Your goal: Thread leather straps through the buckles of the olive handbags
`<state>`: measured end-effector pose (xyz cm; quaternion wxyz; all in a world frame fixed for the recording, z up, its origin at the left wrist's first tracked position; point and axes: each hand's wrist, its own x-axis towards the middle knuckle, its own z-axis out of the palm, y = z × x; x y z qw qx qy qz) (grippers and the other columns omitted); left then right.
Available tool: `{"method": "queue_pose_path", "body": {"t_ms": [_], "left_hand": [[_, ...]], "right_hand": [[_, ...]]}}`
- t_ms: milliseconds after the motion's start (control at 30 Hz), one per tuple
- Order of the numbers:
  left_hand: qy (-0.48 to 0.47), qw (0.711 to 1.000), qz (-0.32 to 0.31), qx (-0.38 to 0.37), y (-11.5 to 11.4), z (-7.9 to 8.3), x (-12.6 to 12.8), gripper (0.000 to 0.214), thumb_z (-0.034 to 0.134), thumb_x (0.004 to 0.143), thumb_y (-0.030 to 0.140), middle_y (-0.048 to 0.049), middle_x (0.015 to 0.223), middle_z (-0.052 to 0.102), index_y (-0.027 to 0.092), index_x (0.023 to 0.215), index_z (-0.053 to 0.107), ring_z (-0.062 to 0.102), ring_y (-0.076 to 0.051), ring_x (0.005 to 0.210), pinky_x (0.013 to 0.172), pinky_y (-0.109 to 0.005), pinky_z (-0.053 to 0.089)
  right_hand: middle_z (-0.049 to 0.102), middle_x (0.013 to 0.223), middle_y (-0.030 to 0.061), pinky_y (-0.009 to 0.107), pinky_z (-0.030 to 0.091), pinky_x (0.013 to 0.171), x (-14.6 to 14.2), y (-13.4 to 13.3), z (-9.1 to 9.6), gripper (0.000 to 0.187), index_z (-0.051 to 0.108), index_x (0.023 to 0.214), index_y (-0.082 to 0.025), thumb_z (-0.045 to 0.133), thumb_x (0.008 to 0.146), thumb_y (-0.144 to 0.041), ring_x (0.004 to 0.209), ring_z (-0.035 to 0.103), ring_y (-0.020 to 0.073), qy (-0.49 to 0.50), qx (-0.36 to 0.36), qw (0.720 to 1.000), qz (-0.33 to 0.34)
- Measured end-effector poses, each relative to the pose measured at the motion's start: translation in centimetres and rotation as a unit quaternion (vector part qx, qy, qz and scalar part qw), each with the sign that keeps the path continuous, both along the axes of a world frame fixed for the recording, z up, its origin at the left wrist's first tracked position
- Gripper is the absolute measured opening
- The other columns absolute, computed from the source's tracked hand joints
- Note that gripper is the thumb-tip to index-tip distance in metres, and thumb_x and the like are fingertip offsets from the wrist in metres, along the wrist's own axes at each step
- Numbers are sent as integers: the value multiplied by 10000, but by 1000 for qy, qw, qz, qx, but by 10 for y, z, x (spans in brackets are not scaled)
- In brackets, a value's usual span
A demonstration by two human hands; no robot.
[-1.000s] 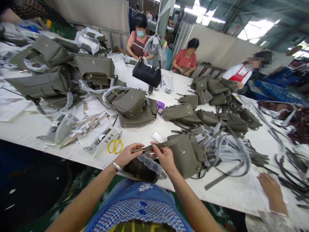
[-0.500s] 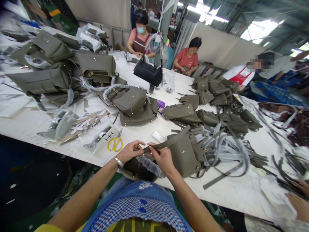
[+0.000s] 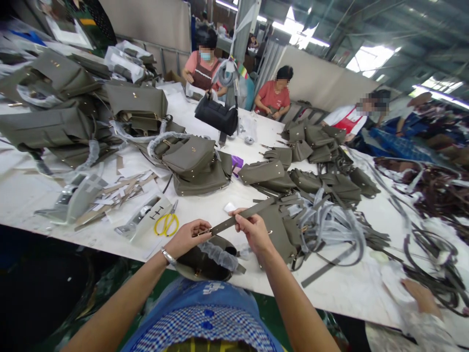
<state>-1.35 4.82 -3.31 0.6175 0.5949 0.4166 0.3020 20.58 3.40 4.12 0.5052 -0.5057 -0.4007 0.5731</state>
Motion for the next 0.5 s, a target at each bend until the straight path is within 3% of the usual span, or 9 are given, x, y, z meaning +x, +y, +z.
{"method": "queue_pose_path", "body": {"t_ms": [100,300,400,500], "left_hand": [[-1,1000,7,-1,0,-2,0,300,649,743,372,-57,906,686,163,955,614,643,-189,836,767,-307,507],[7,1000,17,4,-2,-6,6,284,646,753,366,-50,877,688,163,949,621,642,-183,804,745,-296,502],[-3,1000,16,4,-3,-7,7,292,648,758,357,-54,898,678,160,971,614,637,-183,819,758,-303,498],[-36,999,12,-15,-4,-7,6,316,657,762,340,-52,906,660,159,1013,593,626,-172,828,768,-300,489]], "right_hand": [[698,931,48,243,401,539,5,-1,1,186,666,894,-205,698,743,-309,572,480,89,23,-1,1000,-11],[690,965,46,261,481,680,-8,-9,-5,222,680,936,-203,678,766,-345,782,580,150,-76,26,995,59],[697,933,48,296,520,745,-15,-12,-16,256,699,945,-186,666,773,-372,827,617,168,-84,-10,990,114],[710,866,51,299,555,717,-17,-14,-29,307,699,953,-168,657,777,-415,770,651,164,-36,-59,995,77]]}}
